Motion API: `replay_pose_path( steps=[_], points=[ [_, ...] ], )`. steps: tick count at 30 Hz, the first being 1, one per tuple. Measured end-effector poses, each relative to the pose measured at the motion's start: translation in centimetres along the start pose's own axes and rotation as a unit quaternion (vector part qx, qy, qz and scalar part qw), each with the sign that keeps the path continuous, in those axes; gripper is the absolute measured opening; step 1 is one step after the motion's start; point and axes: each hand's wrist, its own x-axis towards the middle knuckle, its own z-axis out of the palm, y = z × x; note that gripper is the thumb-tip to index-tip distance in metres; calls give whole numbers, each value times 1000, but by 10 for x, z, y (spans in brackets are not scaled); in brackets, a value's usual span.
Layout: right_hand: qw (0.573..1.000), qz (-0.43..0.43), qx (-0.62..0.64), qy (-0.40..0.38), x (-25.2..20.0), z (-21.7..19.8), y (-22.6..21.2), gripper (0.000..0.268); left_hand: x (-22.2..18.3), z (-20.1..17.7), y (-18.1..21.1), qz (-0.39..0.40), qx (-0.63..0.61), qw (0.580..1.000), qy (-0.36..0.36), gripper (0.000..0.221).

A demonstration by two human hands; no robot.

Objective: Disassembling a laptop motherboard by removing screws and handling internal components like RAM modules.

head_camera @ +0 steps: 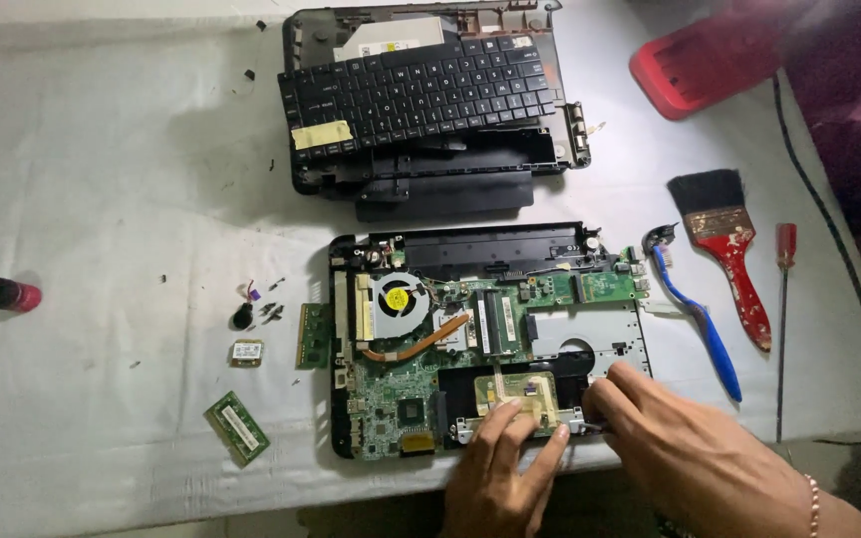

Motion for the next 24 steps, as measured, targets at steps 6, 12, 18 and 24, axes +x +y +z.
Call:
replay_pose_path(
  steps=[6, 12, 18, 24],
  points=[
    [978, 207, -16, -19, 7, -8, -19, 31, -6, 14, 0, 0, 50, 998, 33, 39],
    [999, -18, -41, -14, -2, -3, 3, 29, -4, 5, -3, 8, 34, 999, 2, 45],
    [979, 202, -22, 3, 5, -6, -17, 37, 1, 5, 1, 12, 52, 998, 45, 34],
    [998, 42, 18, -49, -1, 0, 1, 55, -4, 4, -1, 2, 29, 1000, 1, 38]
  ],
)
